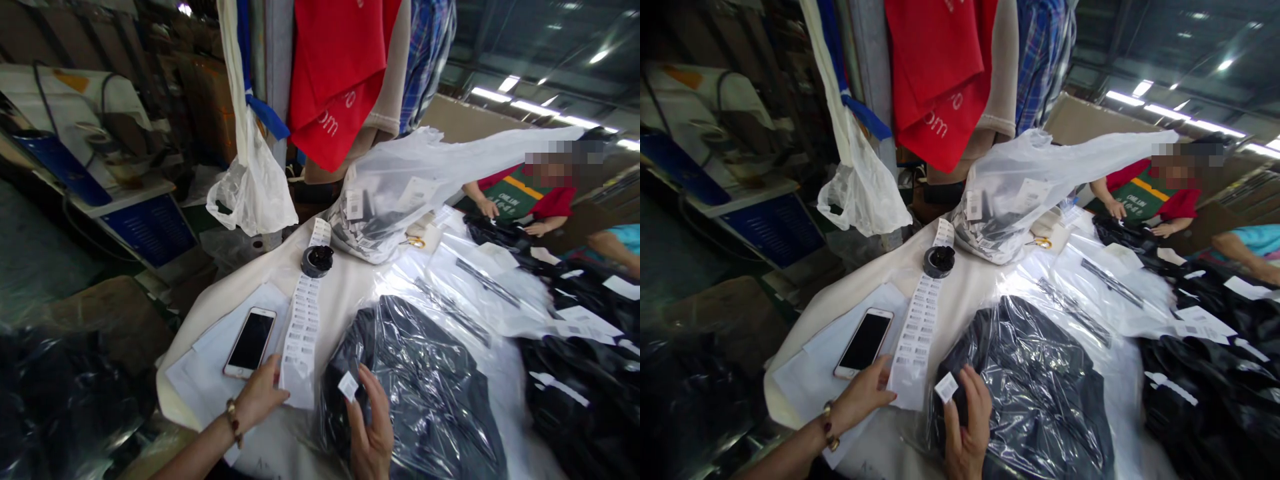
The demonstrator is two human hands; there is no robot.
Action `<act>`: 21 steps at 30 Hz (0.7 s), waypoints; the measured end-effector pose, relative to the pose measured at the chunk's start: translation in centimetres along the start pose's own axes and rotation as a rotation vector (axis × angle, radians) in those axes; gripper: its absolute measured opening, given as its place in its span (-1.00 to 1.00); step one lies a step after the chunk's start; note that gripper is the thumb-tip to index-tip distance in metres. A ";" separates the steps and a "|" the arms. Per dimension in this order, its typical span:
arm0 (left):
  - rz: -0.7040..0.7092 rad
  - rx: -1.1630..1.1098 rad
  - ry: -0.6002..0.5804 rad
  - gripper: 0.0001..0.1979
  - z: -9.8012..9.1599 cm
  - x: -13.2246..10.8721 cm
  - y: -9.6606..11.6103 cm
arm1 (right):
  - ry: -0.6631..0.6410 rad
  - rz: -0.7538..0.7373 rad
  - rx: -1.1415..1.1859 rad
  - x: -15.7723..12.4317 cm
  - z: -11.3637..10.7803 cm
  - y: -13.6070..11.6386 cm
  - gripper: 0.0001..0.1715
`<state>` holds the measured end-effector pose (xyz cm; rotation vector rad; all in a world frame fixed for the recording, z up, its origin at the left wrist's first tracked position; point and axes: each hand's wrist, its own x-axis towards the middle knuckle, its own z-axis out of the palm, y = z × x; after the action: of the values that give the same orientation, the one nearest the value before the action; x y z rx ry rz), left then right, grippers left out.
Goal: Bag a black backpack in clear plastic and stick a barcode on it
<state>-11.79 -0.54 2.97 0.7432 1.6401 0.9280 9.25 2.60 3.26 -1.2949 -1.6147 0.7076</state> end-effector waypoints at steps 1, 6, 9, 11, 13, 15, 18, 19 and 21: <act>0.088 0.113 0.080 -0.52 -0.3 -0.3 0.7 | 0.007 -0.247 -0.157 0.3 -0.9 0.0 -0.60; 0.123 0.037 -0.117 -0.74 1.1 -2.8 5.8 | 0.066 -0.721 -0.539 1.1 -3.6 -1.2 -0.61; -0.081 -0.239 -0.333 -0.68 3.4 -4.0 7.6 | 0.081 -0.748 -0.612 0.9 -3.8 -1.8 -0.62; -0.147 -0.314 -0.364 -0.65 4.7 -4.5 7.9 | 0.091 -0.743 -0.640 0.5 -3.8 -1.8 -0.63; -0.172 -0.325 -0.354 -0.65 5.8 -4.7 7.8 | 0.099 -0.734 -0.658 0.1 -3.9 -1.7 -0.65; -0.184 -0.322 -0.343 -0.66 6.5 -4.8 7.6 | 0.105 -0.721 -0.674 -0.4 -4.2 -1.5 -0.66; -0.192 -0.319 -0.330 -0.67 7.5 -4.6 7.4 | 0.106 -0.689 -0.686 -1.1 -4.8 -1.1 -0.68; -0.194 -0.317 -0.329 -0.68 7.9 -4.5 7.4 | 0.101 -0.681 -0.684 -1.3 -5.1 -0.9 -0.69; -0.192 -0.297 -0.327 -0.70 8.8 -4.3 7.3 | 0.068 -0.676 -0.673 -1.6 -5.8 -0.6 -0.70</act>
<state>-2.09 1.30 10.17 0.4928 1.2295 0.8388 14.26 0.26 5.70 -1.0652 -2.1506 -0.3201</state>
